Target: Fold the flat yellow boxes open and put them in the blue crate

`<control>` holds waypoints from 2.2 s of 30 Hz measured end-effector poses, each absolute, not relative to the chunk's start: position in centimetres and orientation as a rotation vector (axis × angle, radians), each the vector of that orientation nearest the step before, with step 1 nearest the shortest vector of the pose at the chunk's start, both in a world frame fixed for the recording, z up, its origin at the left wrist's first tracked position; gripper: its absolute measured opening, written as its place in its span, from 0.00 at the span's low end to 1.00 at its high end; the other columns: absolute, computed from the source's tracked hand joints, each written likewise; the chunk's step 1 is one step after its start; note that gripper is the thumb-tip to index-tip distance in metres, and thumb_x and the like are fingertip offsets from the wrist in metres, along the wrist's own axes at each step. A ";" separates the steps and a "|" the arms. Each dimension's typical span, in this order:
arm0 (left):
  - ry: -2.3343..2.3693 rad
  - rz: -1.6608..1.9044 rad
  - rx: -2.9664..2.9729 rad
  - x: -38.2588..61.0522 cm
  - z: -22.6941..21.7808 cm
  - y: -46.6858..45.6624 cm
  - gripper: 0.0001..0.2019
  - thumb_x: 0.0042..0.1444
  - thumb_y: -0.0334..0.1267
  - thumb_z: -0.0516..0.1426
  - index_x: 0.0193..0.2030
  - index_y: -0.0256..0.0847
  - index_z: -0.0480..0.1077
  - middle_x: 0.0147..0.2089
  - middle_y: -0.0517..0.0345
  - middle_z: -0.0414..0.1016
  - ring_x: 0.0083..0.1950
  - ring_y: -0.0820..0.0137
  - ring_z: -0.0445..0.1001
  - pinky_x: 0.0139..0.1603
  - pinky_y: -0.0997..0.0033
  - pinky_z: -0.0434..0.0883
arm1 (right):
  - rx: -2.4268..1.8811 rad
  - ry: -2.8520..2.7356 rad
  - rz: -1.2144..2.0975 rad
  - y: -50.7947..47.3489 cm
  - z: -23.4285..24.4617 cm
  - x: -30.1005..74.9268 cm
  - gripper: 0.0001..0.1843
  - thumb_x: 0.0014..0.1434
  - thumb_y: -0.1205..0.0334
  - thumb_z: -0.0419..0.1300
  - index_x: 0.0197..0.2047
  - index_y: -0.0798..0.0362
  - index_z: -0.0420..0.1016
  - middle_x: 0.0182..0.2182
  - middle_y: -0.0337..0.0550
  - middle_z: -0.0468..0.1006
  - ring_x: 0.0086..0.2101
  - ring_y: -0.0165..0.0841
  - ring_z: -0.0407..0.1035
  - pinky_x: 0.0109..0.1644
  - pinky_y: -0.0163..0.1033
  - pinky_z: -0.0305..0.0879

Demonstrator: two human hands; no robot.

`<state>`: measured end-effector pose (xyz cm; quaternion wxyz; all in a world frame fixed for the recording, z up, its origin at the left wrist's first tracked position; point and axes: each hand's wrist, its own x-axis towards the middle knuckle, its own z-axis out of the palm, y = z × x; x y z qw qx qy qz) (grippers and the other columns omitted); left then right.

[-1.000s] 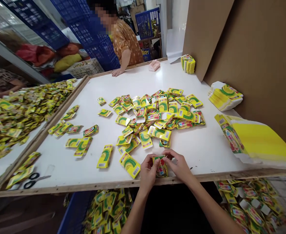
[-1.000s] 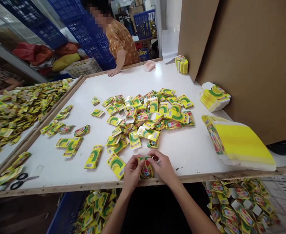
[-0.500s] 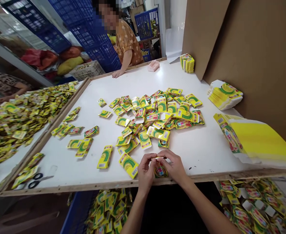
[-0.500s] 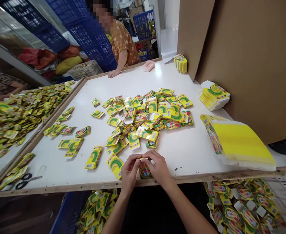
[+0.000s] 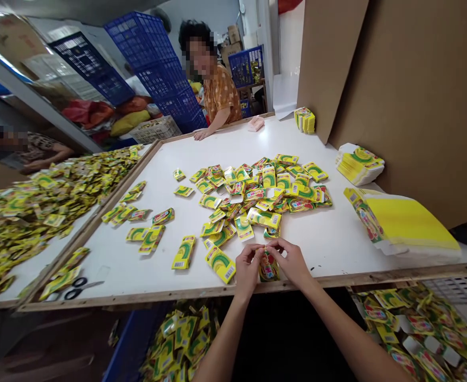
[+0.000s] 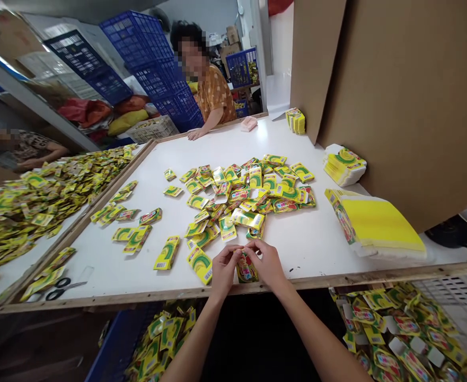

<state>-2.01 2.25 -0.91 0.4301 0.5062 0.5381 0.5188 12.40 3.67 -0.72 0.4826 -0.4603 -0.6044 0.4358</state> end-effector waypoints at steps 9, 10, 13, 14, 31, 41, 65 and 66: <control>1.373 1.352 1.349 -1.7 -0.1 -0.3 0.09 0.55 0.39 0.60 0.41 0.41 0.77 0.40 0.53 0.78 0.43 0.65 0.75 0.46 0.67 0.70 | -1.063 -1.380 1.086 1.0 -1.8 12.2 0.10 0.60 0.55 0.58 0.38 0.50 0.77 0.37 0.43 0.79 0.39 0.36 0.71 0.41 0.39 0.64; 1.408 1.383 1.363 -2.1 0.1 -0.9 0.08 0.56 0.39 0.60 0.41 0.42 0.77 0.40 0.53 0.78 0.43 0.65 0.74 0.47 0.66 0.70 | -1.067 -1.370 1.099 0.9 -1.7 12.0 0.11 0.61 0.54 0.58 0.40 0.51 0.77 0.38 0.43 0.79 0.39 0.36 0.71 0.42 0.40 0.65; 1.631 1.552 1.371 -5.3 1.2 -3.7 0.09 0.58 0.40 0.57 0.42 0.42 0.76 0.41 0.54 0.76 0.43 0.66 0.73 0.47 0.66 0.69 | -1.105 -1.322 1.115 0.6 -1.6 10.7 0.15 0.62 0.53 0.55 0.47 0.51 0.74 0.40 0.45 0.79 0.39 0.36 0.71 0.43 0.41 0.65; 1.741 1.605 1.360 -7.0 1.7 -5.0 0.09 0.59 0.40 0.56 0.43 0.42 0.75 0.41 0.54 0.76 0.43 0.66 0.73 0.46 0.66 0.70 | -1.125 -1.333 1.114 0.6 -1.6 9.8 0.16 0.62 0.53 0.55 0.48 0.52 0.73 0.40 0.45 0.79 0.39 0.36 0.71 0.43 0.41 0.66; 1.623 1.508 1.106 -6.5 0.7 -3.5 0.20 0.56 0.42 0.59 0.54 0.41 0.64 0.56 0.46 0.70 0.54 0.62 0.71 0.55 0.60 0.69 | -1.225 -1.872 0.659 1.4 -1.3 1.7 0.23 0.62 0.66 0.52 0.60 0.51 0.64 0.47 0.53 0.71 0.49 0.45 0.63 0.54 0.52 0.62; 1.196 1.387 1.121 -3.0 -0.6 0.7 0.15 0.57 0.42 0.57 0.50 0.40 0.67 0.51 0.48 0.75 0.53 0.62 0.73 0.56 0.63 0.68 | -1.141 -1.562 0.832 0.7 -1.5 10.4 0.18 0.63 0.60 0.53 0.56 0.47 0.67 0.52 0.50 0.69 0.52 0.41 0.65 0.54 0.50 0.65; 1.052 1.181 1.147 -0.8 -0.8 1.6 0.28 0.51 0.40 0.63 0.59 0.46 0.62 0.44 0.53 0.76 0.41 0.67 0.76 0.44 0.66 0.73 | -1.113 -1.405 1.034 3.1 -3.1 15.0 0.23 0.60 0.55 0.57 0.57 0.50 0.65 0.35 0.41 0.77 0.34 0.34 0.71 0.41 0.41 0.69; 1.057 1.171 1.165 -0.8 -0.7 1.8 0.24 0.51 0.40 0.63 0.55 0.44 0.66 0.43 0.53 0.76 0.40 0.66 0.76 0.43 0.66 0.73 | -1.098 -1.430 1.035 3.1 -3.1 15.2 0.20 0.60 0.55 0.57 0.54 0.50 0.68 0.36 0.42 0.77 0.36 0.35 0.71 0.42 0.42 0.68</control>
